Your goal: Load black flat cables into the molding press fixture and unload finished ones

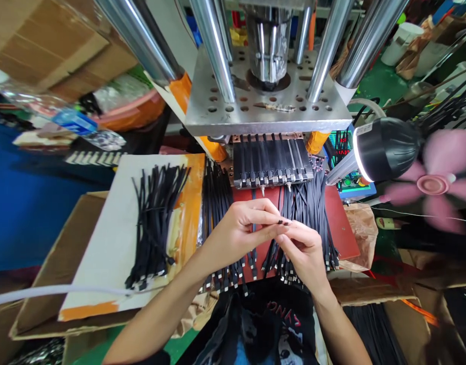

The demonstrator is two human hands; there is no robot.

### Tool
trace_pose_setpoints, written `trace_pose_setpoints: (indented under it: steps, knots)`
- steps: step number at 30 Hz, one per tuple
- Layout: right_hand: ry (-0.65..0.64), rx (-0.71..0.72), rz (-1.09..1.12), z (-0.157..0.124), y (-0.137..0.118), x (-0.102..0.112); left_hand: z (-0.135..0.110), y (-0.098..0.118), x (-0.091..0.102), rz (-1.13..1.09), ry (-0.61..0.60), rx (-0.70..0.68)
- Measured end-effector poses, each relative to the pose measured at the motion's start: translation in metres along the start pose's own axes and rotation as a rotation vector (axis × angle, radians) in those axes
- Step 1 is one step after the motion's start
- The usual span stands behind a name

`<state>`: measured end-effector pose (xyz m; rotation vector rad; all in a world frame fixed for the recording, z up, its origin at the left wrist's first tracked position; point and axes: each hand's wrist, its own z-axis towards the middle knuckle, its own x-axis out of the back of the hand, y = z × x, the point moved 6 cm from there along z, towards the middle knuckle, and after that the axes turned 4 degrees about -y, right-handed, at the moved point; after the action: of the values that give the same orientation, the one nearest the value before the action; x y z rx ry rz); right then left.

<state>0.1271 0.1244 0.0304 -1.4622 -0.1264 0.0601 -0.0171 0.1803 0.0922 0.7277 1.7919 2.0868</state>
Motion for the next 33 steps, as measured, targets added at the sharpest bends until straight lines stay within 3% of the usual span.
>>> trace_pose_setpoints:
  steps: [4, 6, 10, 12, 14, 16, 18, 20, 22, 24, 26, 28, 30, 33]
  knots:
    - [0.0, -0.009, -0.009, 0.002, 0.006, -0.004, 0.006, -0.001, -0.002, 0.122, 0.029, -0.065]
    - [-0.047, -0.086, -0.017, -0.004, 0.016, -0.009, 0.015, -0.002, 0.004, 0.191, 0.086, -0.104]
    - [-0.37, -0.334, 0.01, -0.027, 0.029, -0.019, 0.049, -0.01, 0.031, 0.375, 0.279, -0.153]
    - [-0.491, -0.327, -0.076, -0.024, 0.019, -0.005, 0.075, -0.02, 0.04, 0.502, 0.296, -0.17]
    - [-0.469, -0.223, -0.243, 0.003, 0.003, 0.027, 0.104, -0.033, 0.043, 0.636, 0.267, -0.17]
    - [-0.362, -0.108, -0.38, 0.046, -0.011, 0.062, 0.13, -0.047, 0.045, 0.743, 0.272, -0.143]
    - [-0.29, -0.023, -0.424, 0.094, -0.019, 0.087, 0.147, -0.058, 0.048, 0.781, 0.355, -0.081]
    - [-0.286, 0.019, -0.404, 0.138, -0.018, 0.097, 0.149, -0.065, 0.053, 0.737, 0.494, -0.007]
    - [-0.311, 0.038, -0.392, 0.172, -0.012, 0.097, 0.137, -0.066, 0.052, 0.659, 0.556, -0.021]
    - [-0.331, 0.047, -0.416, 0.196, -0.004, 0.093, 0.12, -0.061, 0.039, 0.664, 0.435, -0.165]
    - [-0.345, 0.05, -0.453, 0.21, 0.003, 0.09, 0.102, -0.055, 0.017, 0.799, 0.188, -0.341]
    - [-0.33, 0.086, -0.506, 0.217, 0.007, 0.089, 0.086, -0.055, 0.001, 0.99, -0.011, -0.419]
    - [-0.285, 0.153, -0.556, 0.218, 0.009, 0.09, 0.081, -0.057, -0.006, 1.14, -0.101, -0.411]
    - [-0.192, 0.193, -0.542, 0.214, 0.012, 0.095, 0.085, -0.056, -0.012, 1.279, -0.119, -0.37]
